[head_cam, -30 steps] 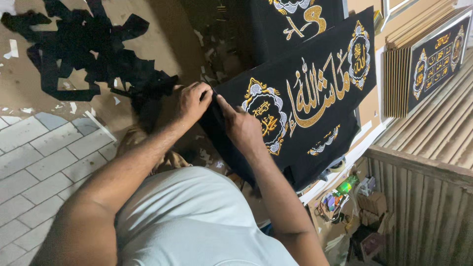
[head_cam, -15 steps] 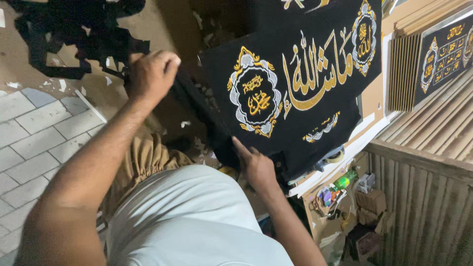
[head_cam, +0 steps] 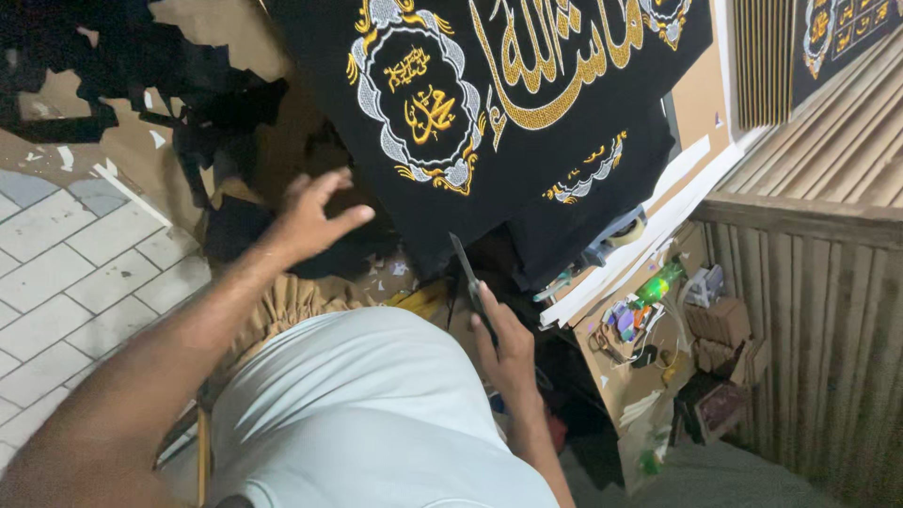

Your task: The person trims excess black fabric from the edges of embroidered religious calligraphy banners using scissors. They hold each banner flat on the work table, cut away surplus material along the border, and drop the trimmed scraps aside before moving to the next banner.

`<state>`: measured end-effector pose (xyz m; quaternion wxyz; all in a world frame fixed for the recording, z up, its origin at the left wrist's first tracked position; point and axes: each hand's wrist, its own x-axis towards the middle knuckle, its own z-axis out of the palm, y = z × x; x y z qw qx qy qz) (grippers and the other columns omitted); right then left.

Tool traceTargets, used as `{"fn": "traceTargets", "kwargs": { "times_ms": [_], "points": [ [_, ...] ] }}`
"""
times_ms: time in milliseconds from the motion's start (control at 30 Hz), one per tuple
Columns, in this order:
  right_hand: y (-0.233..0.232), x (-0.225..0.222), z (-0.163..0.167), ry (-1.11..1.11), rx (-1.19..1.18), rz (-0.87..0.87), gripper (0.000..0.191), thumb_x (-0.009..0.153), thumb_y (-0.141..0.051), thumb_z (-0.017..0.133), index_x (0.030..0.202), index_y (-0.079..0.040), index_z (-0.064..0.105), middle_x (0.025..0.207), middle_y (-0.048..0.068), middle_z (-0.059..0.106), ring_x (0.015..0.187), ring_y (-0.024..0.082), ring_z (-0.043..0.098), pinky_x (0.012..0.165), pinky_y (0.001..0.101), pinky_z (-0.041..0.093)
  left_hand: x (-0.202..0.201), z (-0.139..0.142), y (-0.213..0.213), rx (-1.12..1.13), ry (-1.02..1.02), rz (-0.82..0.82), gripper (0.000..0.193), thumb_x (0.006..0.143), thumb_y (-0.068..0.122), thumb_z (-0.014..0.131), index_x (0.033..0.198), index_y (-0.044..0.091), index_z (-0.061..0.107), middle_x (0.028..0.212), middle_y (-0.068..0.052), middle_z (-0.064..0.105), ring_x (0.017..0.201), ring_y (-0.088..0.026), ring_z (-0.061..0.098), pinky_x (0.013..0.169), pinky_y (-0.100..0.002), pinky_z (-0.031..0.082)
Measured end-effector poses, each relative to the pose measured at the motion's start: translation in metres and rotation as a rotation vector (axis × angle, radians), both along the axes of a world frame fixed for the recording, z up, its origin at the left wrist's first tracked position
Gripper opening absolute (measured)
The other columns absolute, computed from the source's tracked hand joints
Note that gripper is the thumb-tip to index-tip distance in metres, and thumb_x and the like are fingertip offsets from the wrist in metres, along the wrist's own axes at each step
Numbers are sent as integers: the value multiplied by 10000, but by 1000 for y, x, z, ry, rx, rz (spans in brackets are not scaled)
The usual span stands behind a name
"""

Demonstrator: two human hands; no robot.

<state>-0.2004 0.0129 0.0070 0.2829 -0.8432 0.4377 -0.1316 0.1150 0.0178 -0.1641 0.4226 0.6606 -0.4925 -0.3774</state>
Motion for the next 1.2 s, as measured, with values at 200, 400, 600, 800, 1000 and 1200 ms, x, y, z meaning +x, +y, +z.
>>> {"fn": "traceTargets", "kwargs": {
  "times_ms": [200,400,600,800,1000,1200],
  "points": [
    [-28,53,-2,159,-64,151,671,894,-10,723,1511,-192,533,934,112,659,757,282,688,664,387,548,-78,-12,0,268,348,-116,437,940,442,759,982,10,703,899,-159,718,889,-305,680,837,-451,559],
    [-20,69,6,409,-54,286,737,832,-81,728,1515,-250,512,856,88,622,655,284,677,557,404,535,-73,3,16,-121,52,-58,211,912,362,739,929,152,758,958,-19,765,966,-235,692,935,-423,475],
    [-6,52,6,668,-109,260,671,885,-197,712,1507,-305,483,840,97,655,595,293,693,501,426,545,-82,19,28,-186,-197,83,95,893,276,757,886,182,746,897,27,744,923,-209,660,1009,-476,319],
    [-26,72,-40,598,-125,314,786,795,-206,741,1522,-304,461,892,157,675,666,332,711,542,435,567,-90,21,28,-122,-239,139,83,859,245,760,875,168,734,858,22,726,925,-199,657,1002,-456,334],
    [-9,21,-55,496,-64,284,909,722,-44,649,1574,-277,432,1003,179,675,670,345,695,576,433,564,-92,-1,32,-150,-250,131,81,889,245,755,879,170,729,899,17,734,947,-199,661,1023,-472,333],
    [36,-93,-21,1117,388,17,639,868,-131,665,1476,-293,552,1005,151,688,847,344,701,713,432,568,-79,-22,44,135,-164,3,112,829,289,754,864,183,767,887,5,745,946,-231,659,998,-468,367]
  ]
}}
